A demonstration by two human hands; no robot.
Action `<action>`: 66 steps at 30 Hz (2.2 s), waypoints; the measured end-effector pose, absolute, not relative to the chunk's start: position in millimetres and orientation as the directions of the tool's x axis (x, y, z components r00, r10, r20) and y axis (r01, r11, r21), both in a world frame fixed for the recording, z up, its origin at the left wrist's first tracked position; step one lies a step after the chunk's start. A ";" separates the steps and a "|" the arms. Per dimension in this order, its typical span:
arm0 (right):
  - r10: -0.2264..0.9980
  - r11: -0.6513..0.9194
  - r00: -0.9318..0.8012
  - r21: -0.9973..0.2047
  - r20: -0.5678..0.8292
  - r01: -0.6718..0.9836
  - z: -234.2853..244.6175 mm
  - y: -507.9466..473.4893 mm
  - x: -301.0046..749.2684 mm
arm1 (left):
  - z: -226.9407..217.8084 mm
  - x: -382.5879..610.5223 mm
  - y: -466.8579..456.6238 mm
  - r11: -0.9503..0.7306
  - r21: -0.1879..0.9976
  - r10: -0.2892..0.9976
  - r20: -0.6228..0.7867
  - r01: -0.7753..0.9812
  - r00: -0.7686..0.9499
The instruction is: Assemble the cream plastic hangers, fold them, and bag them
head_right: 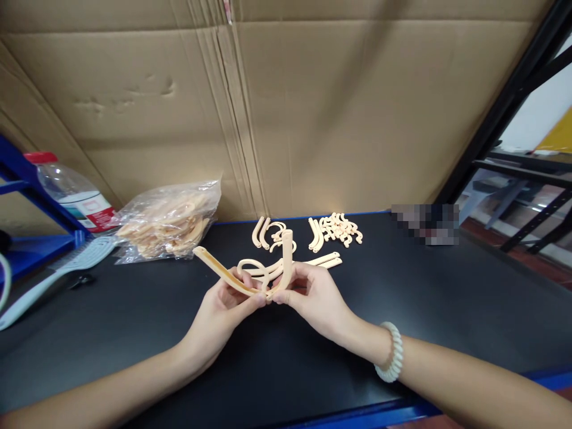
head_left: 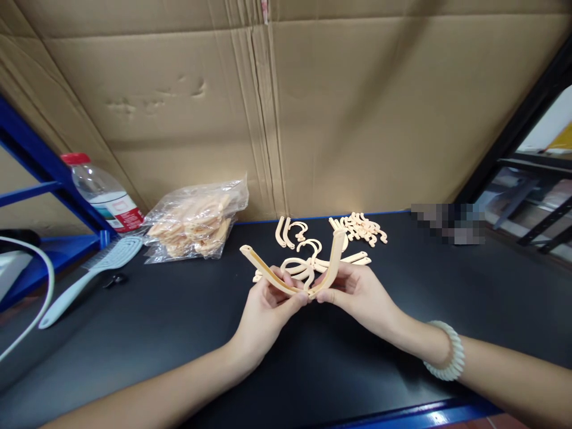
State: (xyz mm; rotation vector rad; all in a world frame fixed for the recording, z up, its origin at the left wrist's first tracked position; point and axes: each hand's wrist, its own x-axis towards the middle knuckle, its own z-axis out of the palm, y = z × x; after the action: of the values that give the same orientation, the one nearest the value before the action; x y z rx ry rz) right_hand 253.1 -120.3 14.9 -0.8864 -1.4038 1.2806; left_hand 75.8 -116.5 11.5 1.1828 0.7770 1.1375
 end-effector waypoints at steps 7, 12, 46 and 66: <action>0.966 0.161 -0.184 -0.980 0.180 -0.115 14.2 -125.2 248.7 | 13.2 76.9 -119.0 0.021 0.957 0.962 0.060 -0.289 0.268; 0.954 0.125 -0.260 -0.988 0.146 -0.096 24.8 -115.6 264.1 | 18.9 73.4 -115.6 0.029 0.972 0.957 0.041 -0.235 0.288; 0.807 0.579 -0.578 -0.364 0.126 0.729 47.6 -75.8 340.2 | 37.8 20.0 -61.8 -0.802 0.304 0.591 0.270 0.515 0.761; 0.807 0.576 -0.587 -0.300 0.061 0.761 42.6 -75.7 337.6 | 34.0 23.6 -64.2 -0.872 0.129 0.489 0.270 0.472 0.829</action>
State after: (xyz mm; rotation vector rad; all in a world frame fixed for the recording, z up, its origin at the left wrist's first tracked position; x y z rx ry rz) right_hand 337.6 -75.7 42.6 -1.3164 -2.6147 0.3604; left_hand 23.6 -64.2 34.0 2.9505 0.7761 0.4589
